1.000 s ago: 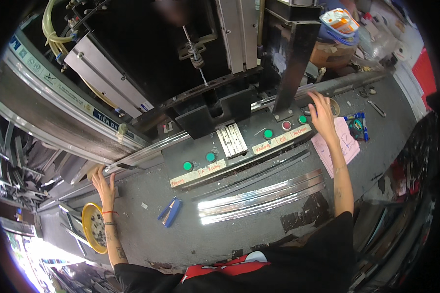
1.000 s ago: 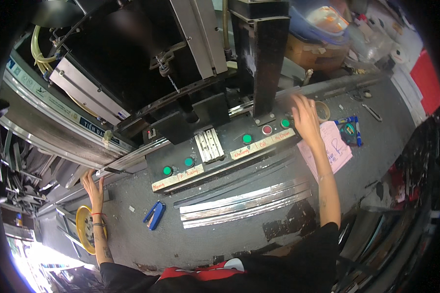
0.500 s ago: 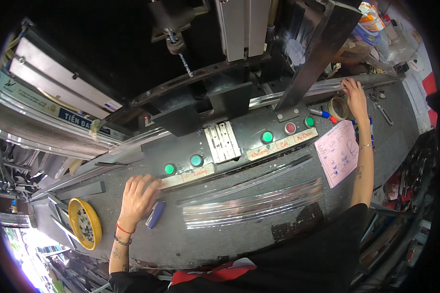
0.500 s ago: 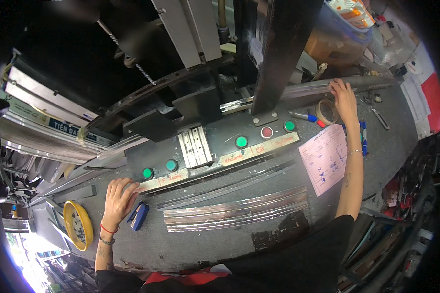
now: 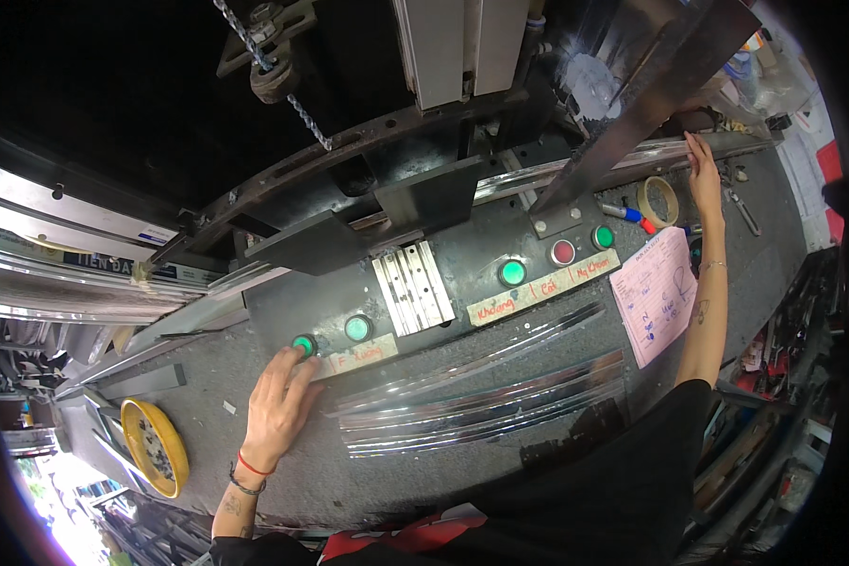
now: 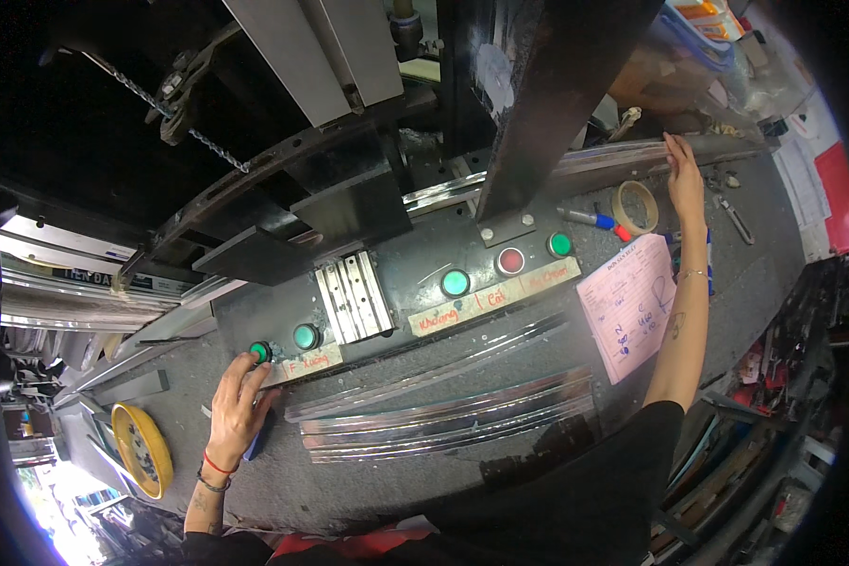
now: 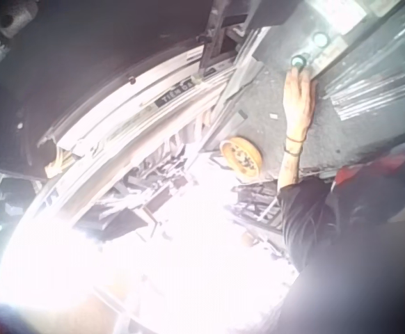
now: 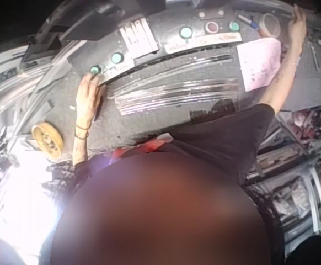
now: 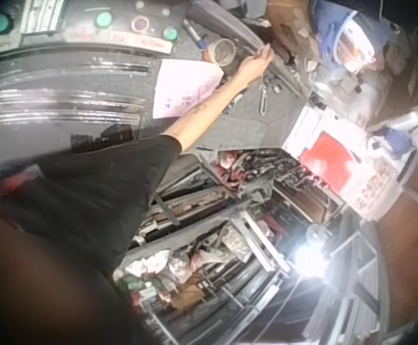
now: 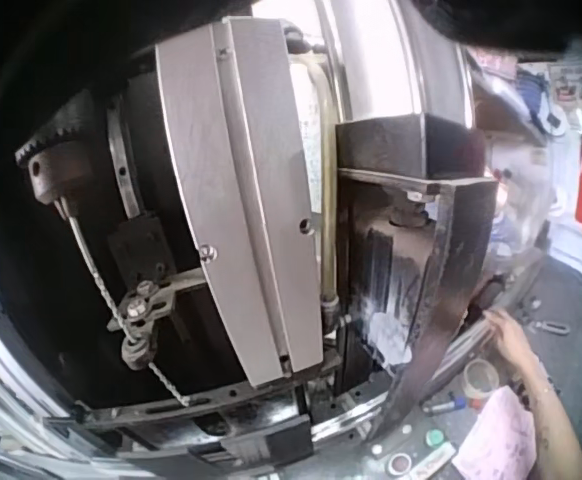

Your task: The person measures and marks metal rods with a tape measure and marker, then places them into a cutting machine to cut them to length. They repeat this process for several rods, stacking the cut pieces on the workbench.

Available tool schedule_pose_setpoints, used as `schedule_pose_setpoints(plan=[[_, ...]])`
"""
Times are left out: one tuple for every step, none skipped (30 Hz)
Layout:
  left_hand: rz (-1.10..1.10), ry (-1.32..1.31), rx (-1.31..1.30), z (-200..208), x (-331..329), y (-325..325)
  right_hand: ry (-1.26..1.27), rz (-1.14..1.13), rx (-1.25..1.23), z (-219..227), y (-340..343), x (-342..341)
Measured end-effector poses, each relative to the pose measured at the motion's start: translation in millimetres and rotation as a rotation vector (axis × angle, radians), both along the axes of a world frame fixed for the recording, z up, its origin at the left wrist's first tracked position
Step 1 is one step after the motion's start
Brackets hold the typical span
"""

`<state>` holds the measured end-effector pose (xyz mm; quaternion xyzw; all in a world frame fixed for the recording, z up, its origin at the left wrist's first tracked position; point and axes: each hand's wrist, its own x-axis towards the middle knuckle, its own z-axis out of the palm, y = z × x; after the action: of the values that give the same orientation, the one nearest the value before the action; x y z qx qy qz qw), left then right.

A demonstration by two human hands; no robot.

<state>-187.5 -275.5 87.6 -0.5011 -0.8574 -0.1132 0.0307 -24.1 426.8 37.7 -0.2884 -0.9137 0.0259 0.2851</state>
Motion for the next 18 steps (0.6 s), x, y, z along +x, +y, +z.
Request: schedule_pose_setpoints(plan=[[0.014, -0.009, 0.013, -1.1, 1.3, 1.4, -0.006, 0.006, -0.007, 0.4, 2.3, 0.7], [0.029, -0.021, 0.028, -1.9, 2.2, 2.7, -0.016, 0.006, -0.01, 0.7, 4.4, 1.3], [0.034, -0.019, 0.03, -2.1, 2.9, 3.7, -0.03, -0.009, -0.011, 0.7, 6.3, 1.9], [0.038, -0.022, 0.033, -2.0, 3.6, 4.4, -0.031, 0.006, -0.013, 1.0, 8.1, 2.4], [0.041, -0.025, 0.038, -1.6, 4.1, 5.0, -0.036, 0.007, -0.012, 1.1, 9.5, 2.8], [0.043, -0.028, 0.031, -1.0, 4.2, 5.3, -0.042, -0.001, -0.01, 1.1, 10.4, 3.1], [0.045, -0.032, 0.027, -0.4, 3.7, 5.4, -0.025, 0.021, -0.018, 0.9, 10.7, 3.4], [0.05, -0.034, 0.025, 0.1, 3.2, 5.3, -0.008, 0.034, -0.023, 0.7, 10.4, 3.7], [0.043, -0.035, 0.023, 0.7, 2.8, 5.0, -0.006, 0.017, -0.032, 0.6, 9.9, 3.6], [0.037, -0.034, 0.021, 1.2, 2.1, 4.7, 0.009, 0.051, -0.041, 0.7, 9.1, 3.6], [0.03, -0.034, 0.019, 1.6, 1.6, 4.4, 0.007, 0.052, -0.055, 1.1, 8.2, 4.0], [0.03, -0.033, 0.02, 1.9, 1.3, 4.3, 0.0, 0.03, -0.078, 1.8, 7.4, 4.3], [0.029, -0.032, 0.021, 1.9, 1.0, 4.6, 0.005, 0.056, -0.079, 2.6, 6.9, 4.3], [0.027, -0.032, 0.022, 1.9, 1.0, 5.1, 0.005, 0.059, -0.09, 3.5, 6.6, 4.5], [0.03, -0.026, 0.026, 2.1, 1.2, 5.7, 0.008, 0.054, -0.101, 4.2, 6.4, 4.8], [0.032, -0.021, 0.03, 2.4, 1.6, 6.6, -0.003, 0.061, -0.104, 5.0, 6.7, 5.1], [0.039, -0.023, 0.041, 2.7, 2.2, 7.8, -0.009, 0.062, -0.108, 5.6, 7.3, 5.1], [0.05, -0.019, 0.037, 3.2, 3.0, 9.0, -0.017, 0.06, -0.107, 5.8, 8.0, 5.1]])
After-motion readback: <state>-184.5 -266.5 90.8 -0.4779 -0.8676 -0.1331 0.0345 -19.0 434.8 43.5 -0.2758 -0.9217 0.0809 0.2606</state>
